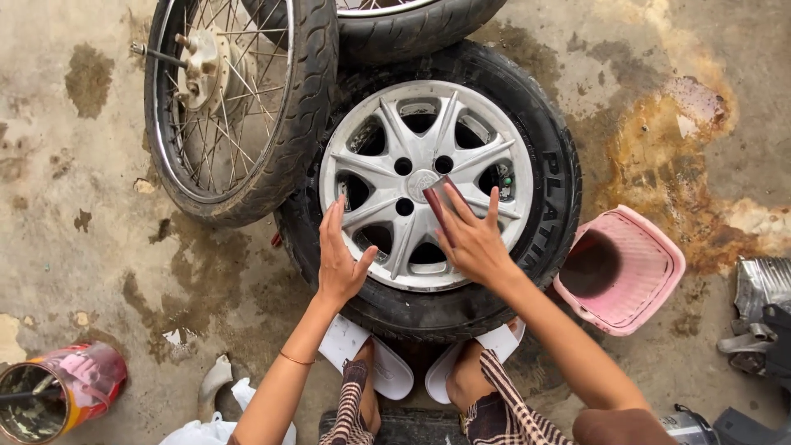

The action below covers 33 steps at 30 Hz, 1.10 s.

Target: The person sands the surface of a silver car wheel rim using a small piece of sandpaper. They repeatedly rub the sandpaper across the rim's spokes and center while occasionally dipping the sandpaper into a pink bucket of water. The rim rests on a tire, with two motorcycle wheels nearby.

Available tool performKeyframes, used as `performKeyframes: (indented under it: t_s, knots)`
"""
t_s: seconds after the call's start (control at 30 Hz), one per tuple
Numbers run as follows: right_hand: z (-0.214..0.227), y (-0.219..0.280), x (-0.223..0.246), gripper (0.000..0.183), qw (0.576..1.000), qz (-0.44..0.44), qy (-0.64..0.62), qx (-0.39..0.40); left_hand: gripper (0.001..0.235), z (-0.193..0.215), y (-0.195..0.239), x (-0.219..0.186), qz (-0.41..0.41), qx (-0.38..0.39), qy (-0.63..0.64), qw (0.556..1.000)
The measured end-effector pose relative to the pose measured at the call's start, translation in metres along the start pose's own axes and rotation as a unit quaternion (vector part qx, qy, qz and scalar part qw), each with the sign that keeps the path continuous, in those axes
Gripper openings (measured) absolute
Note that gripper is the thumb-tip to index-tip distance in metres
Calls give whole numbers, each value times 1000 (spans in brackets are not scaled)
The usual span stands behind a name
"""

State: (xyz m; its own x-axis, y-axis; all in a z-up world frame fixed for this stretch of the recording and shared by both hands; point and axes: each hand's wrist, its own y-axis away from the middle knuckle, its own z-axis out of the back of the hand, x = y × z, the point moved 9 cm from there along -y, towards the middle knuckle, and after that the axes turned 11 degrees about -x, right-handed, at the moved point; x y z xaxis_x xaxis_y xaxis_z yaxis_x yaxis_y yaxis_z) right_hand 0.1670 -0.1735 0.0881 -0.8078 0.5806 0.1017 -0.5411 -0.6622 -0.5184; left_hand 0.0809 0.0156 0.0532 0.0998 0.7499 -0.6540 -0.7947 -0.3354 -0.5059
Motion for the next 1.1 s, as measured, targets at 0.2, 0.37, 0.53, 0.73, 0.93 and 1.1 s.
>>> performKeyframes:
  t_s: [0.2, 0.37, 0.53, 0.73, 0.93, 1.1]
  knots:
    - [7, 40, -46, 49, 997, 10, 59, 55, 86, 0, -1, -2, -2, 0, 3, 1000]
    - [38, 61, -56, 50, 992, 38, 111, 47, 86, 1, -2, 1, 3, -7, 8, 1000]
    - [45, 81, -75, 46, 984, 14, 158, 79, 85, 1, 0, 2, 2, -13, 11, 1000]
    - [12, 57, -132, 30, 988, -112, 66, 84, 87, 2, -1, 2, 15, -3, 22, 1000]
    - [-54, 30, -119, 28, 967, -143, -202, 64, 88, 0, 1, 2, 15, 4, 15, 1000]
    - [-44, 46, -126, 29, 985, -96, -133, 57, 89, 1, 1, 3, 20, -4, 6, 1000]
